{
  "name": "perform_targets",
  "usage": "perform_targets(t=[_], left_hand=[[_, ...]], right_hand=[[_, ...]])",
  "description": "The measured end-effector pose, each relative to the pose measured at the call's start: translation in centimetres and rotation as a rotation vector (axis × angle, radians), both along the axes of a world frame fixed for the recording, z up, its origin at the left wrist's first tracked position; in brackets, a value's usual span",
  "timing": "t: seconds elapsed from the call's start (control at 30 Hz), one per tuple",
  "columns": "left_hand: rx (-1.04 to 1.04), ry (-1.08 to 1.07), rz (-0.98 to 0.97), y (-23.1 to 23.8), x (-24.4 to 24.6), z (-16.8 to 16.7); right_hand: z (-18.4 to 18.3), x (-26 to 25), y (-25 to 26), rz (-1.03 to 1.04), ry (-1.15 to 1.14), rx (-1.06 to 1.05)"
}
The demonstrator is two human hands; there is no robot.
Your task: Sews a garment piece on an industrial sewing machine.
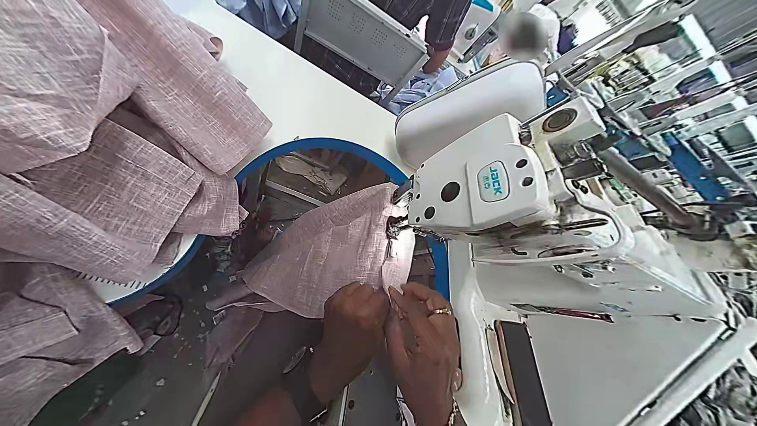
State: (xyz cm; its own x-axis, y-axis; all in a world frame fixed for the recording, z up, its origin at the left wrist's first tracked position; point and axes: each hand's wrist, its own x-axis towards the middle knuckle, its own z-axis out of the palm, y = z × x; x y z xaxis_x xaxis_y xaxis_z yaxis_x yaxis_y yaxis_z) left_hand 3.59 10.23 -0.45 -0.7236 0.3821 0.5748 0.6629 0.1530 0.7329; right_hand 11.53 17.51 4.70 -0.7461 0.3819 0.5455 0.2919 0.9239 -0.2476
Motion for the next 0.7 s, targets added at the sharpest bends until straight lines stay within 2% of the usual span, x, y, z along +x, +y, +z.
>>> perform_targets(t=[0.17,0.23,0.3,0.37,0.43,0.47,0.5,0.53,0.57,0.6,0.63,0.67,0.7], left_hand=[[-0.066,0.004,0.018,1.1,-0.5,0.5],[0.004,-0.098,-0.013,1.0,-0.5,0.4],[0.065,-0.314,-0.043,0.0,-1.4,-0.9],[-0.134,-0.482,-0.092,-1.3,-4.9,-5.5],[-0.56,-0.522,-0.259,-3.2,-9.3,-11.8],[-0.738,-0.514,-0.408,-4.2,-10.8,-12.5],[-0.792,-0.476,-0.559,-4.6,-12.4,-10.5],[-0.736,-0.405,-0.677,-5.7,-13.5,-6.3],[-0.584,-0.34,-0.763,-7.7,-12.8,-1.6],[-0.358,-0.279,-0.783,-9.8,-11.3,2.6],[-0.153,-0.244,-0.751,-11.6,-10.6,6.1],[-0.024,-0.265,-0.691,-13.2,-10.1,8.1],[0.041,-0.319,-0.624,-14.6,-9.6,7.7]], right_hand=[[-0.8,-0.5,1.9,0.037,0.0,-0.179],[-1.0,-0.4,2.2,0.048,0.018,-0.256],[-1.3,-0.3,2.4,0.047,0.026,-0.317],[-1.0,-0.4,2.0,0.08,0.054,-0.323],[0.9,0.9,-1.4,0.259,0.029,-0.337],[2.6,2.0,-4.0,0.408,-0.039,-0.304],[4.0,2.4,-6.2,0.586,-0.118,-0.218],[4.5,1.9,-8.0,0.717,-0.187,-0.103],[4.2,1.1,-9.2,0.797,-0.269,-0.002],[3.4,-0.6,-9.3,0.81,-0.345,0.066],[3.2,-3.7,-8.0,0.792,-0.438,0.039],[4.3,-6.6,-6.1,0.768,-0.577,-0.05],[6.1,-9.2,-5.0,0.779,-0.63,-0.057]])
